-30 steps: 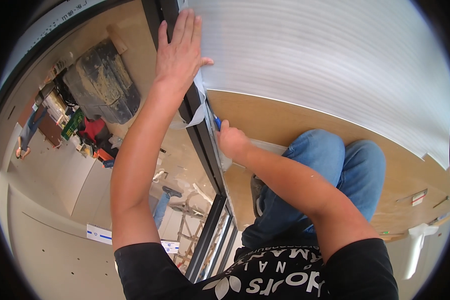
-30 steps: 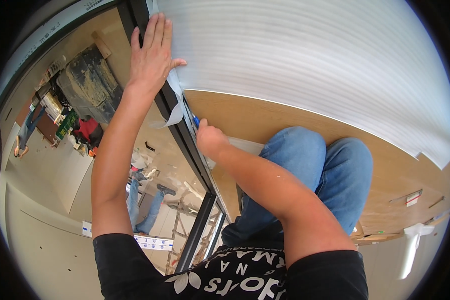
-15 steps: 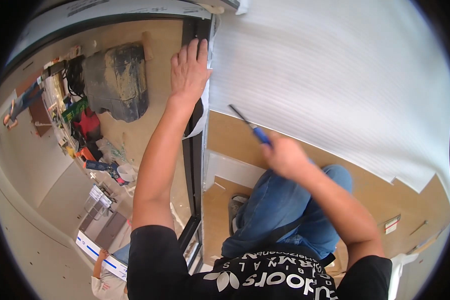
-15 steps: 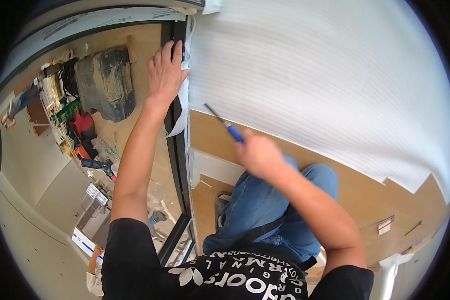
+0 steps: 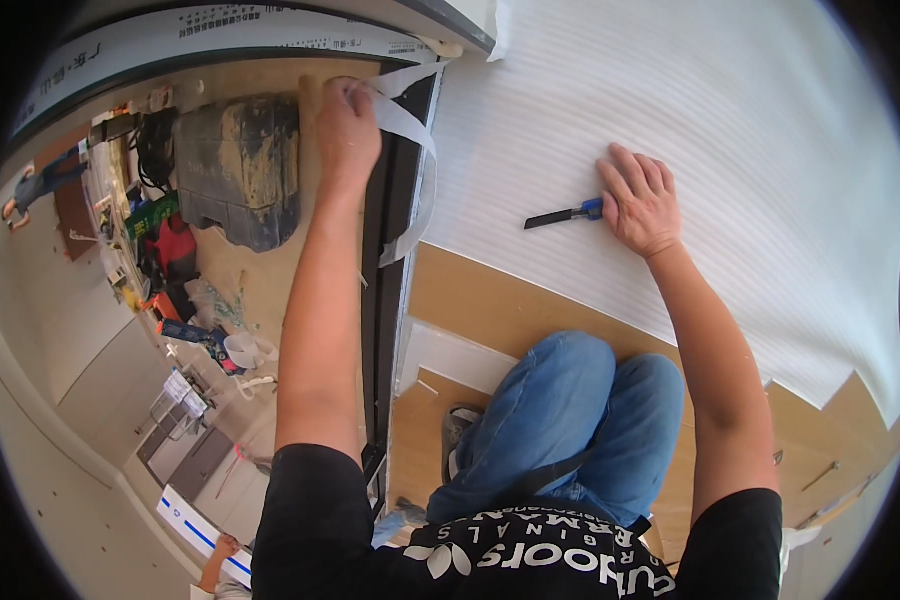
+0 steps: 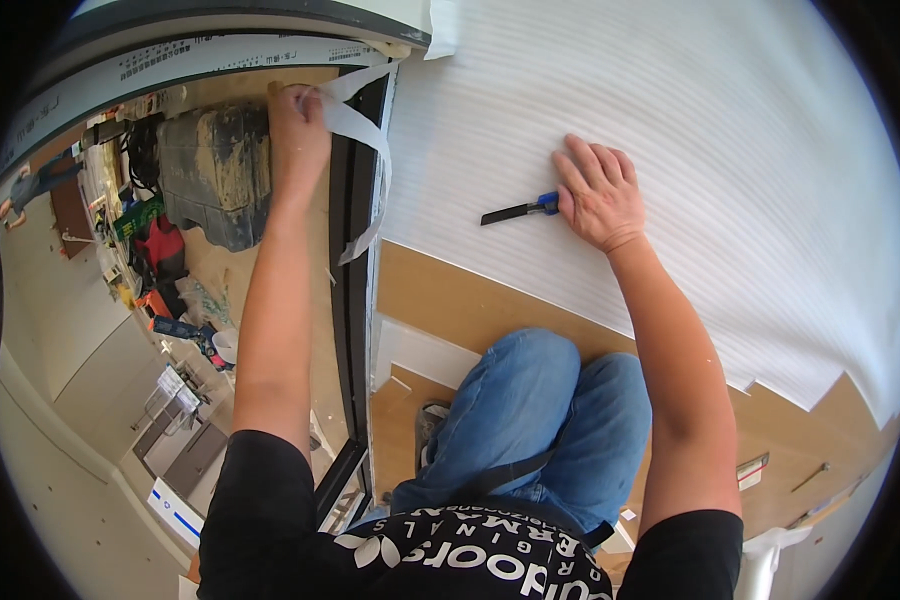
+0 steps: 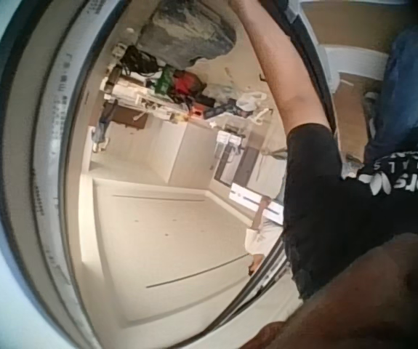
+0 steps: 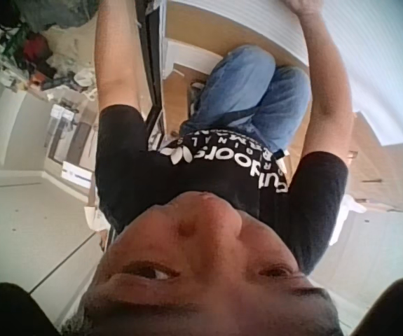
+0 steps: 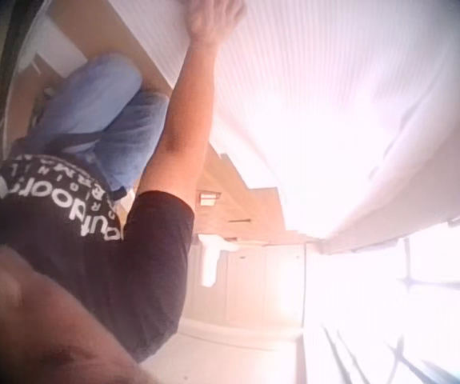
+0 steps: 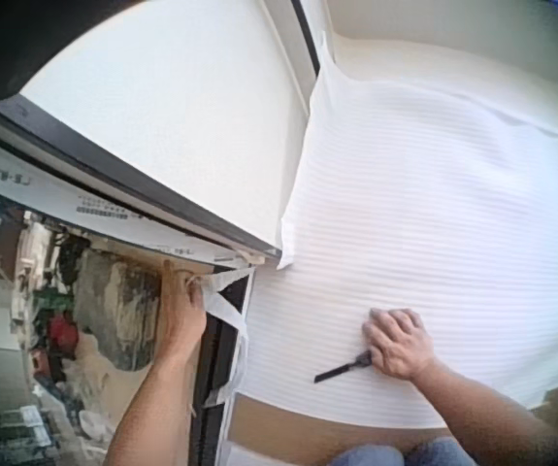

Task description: The person installs laminate floor planks by aligning them with existing boards, using a hammer for fit, cutting protective foam underlayment with a utility knife, and measuring planks with a square and pencil before cutting and placing them.

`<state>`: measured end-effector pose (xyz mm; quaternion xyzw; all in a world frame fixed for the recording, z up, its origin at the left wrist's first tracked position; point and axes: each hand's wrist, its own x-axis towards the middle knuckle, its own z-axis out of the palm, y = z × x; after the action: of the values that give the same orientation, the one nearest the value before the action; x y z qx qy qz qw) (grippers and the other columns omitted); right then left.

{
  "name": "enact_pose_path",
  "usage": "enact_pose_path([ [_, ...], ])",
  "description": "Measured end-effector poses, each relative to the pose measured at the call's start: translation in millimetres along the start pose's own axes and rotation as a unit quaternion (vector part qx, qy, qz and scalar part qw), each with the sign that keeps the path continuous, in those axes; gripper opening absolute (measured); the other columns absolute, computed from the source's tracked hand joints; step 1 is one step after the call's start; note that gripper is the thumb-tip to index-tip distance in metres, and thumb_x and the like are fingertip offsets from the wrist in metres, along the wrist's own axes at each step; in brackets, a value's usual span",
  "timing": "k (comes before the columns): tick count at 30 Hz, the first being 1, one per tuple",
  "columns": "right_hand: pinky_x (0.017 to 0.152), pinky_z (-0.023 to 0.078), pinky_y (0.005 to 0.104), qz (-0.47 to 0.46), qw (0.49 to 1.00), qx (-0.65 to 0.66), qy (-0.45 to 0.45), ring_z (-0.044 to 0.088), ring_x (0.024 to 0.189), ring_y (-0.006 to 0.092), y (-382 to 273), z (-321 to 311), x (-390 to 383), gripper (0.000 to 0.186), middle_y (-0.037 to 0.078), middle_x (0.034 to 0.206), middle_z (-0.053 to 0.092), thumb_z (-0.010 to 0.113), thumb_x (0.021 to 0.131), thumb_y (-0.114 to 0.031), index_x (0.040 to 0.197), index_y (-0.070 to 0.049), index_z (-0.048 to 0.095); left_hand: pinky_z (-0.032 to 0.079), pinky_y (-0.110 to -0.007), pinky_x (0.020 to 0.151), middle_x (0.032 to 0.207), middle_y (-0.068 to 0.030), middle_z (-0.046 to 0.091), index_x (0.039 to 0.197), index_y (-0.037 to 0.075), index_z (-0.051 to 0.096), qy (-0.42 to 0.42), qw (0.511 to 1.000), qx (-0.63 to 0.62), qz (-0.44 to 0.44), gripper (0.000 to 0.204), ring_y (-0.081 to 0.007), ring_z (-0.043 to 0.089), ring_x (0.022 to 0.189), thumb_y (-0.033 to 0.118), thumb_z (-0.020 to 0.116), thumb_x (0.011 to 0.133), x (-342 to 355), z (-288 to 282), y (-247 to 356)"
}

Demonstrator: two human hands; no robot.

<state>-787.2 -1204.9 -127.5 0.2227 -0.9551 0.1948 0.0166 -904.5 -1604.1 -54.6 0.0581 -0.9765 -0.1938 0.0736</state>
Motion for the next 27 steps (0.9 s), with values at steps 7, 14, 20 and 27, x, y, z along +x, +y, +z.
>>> enact_pose_path([
  [7,0.113,0.038,0.0425,0.011,1.0,0.003,0.007,0.053,0.128,0.023,-0.9,0.9,-1.1,0.045,0.004,0.145,0.056,0.067,0.083,-0.025,0.127,-0.017,0.066,0.053,-0.047,0.091,0.109,-0.0149,0.072,0.11,0.013,0.074,0.018,0.983,0.079,0.166,0.029,-0.0392,0.067,0.103,-0.001,0.053,0.096,28.4,-71.5,-84.9],
  [14,0.112,0.039,0.0425,0.01,1.0,0.014,0.018,0.053,0.128,0.0226,-1.2,3.6,2.0,0.046,0.004,0.146,0.056,0.067,0.082,-0.025,0.127,-0.017,0.067,0.052,-0.047,0.095,0.118,-0.0192,0.069,0.123,0.019,0.073,0.071,0.967,0.245,0.027,0.037,-0.0392,0.063,0.114,0.005,0.057,0.093,66.0,-218.4,-171.8],
  [20,0.111,0.04,0.0427,0.022,1.0,-0.015,0.01,0.054,0.126,0.0226,5.7,-2.1,-6.7,0.046,0.004,0.145,0.057,0.067,0.082,-0.024,0.127,-0.017,0.068,0.051,-0.047,0.099,0.124,-0.019,0.067,0.131,0.009,0.066,0.071,0.956,0.226,0.173,0.05,-0.0372,0.063,0.117,0.003,0.058,0.082,30.3,-178.3,-38.5],
  [27,0.11,0.042,0.0424,0.015,1.0,0.001,0.016,0.055,0.124,0.0231,-2.4,2.3,1.1,0.046,0.004,0.144,0.058,0.068,0.08,-0.022,0.125,-0.017,0.068,0.034,-0.053,0.117,0.154,-0.0246,0.043,0.143,0.003,0.051,-0.137,0.975,0.063,0.163,0.054,-0.0426,0.039,0.143,0.02,0.063,0.094,-58.1,65.4,72.1],
])
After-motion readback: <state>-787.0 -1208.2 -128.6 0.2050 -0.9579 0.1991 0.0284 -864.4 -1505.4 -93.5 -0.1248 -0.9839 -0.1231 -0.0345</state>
